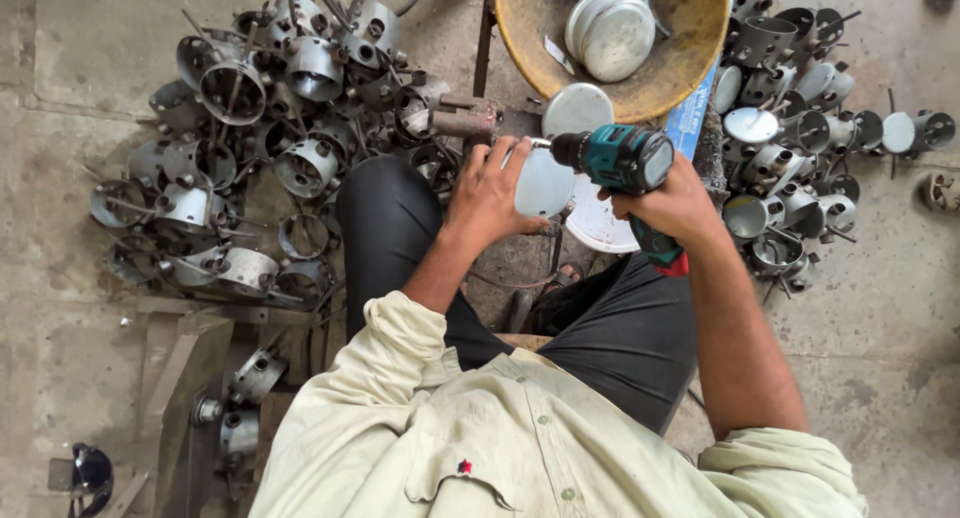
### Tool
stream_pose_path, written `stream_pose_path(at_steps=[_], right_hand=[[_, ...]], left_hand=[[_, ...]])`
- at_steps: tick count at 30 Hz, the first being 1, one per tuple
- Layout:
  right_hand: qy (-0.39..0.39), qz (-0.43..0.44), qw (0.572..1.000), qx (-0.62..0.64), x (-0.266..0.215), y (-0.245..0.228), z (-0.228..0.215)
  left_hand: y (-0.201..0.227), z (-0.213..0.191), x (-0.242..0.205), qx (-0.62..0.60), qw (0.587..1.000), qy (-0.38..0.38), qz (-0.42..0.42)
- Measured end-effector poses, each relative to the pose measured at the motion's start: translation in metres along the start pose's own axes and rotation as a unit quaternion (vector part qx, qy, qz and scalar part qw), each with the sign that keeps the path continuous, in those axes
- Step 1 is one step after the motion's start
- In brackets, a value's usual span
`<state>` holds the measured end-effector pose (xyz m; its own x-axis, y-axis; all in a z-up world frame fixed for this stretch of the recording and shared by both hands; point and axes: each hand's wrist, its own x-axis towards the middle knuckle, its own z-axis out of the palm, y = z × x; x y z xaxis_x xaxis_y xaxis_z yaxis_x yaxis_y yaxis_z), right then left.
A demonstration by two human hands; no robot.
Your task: The person sits on the floor and uses a cordless drill to make holes in small circular metal discs. They pick up discs from a yellow bowl, drill them, and place the finished pieces into a pile on the floor. The person occasionally wipes the discs with a cloth.
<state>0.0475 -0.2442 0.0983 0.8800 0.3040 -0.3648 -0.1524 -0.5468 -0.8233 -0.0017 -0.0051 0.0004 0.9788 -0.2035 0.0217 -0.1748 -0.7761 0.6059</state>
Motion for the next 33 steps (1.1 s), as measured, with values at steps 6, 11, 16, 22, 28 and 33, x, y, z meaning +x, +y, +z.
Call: stream_pose_path(at_steps=[6, 11, 16, 22, 28, 33], right_hand=[[-0.001, -0.025, 0.999, -0.037, 0.0, 0.001, -0.001], [0.0, -0.021, 1.0, -0.014, 0.001, 0.0, -0.001], [-0.015, -0.038, 0.992, -0.119, 0.004, -0.004, -0.006], [-0.053, 0.08, 0.979, -0.181, 0.028, -0.028, -0.016], [-0.114, 0.045, 0.927, -0.355, 0.068, -0.054, -0.029], [-0.121, 0.042, 0.912, -0.391, 0.079, -0.051, -0.028]], left_hand=[[-0.002, 0.001, 0.005, 0.007, 1.0, -0.015, 0.0], [-0.002, 0.001, 0.0, -0.002, 1.0, 0.01, 0.014], [-0.001, -0.003, 0.002, -0.015, 1.0, 0.01, 0.016], [-0.001, -0.001, 0.0, -0.021, 0.999, 0.033, 0.021], [-0.002, -0.001, 0.0, -0.038, 0.998, 0.046, 0.024], [-0.005, 0.006, -0.001, -0.027, 0.998, 0.057, 0.03]])
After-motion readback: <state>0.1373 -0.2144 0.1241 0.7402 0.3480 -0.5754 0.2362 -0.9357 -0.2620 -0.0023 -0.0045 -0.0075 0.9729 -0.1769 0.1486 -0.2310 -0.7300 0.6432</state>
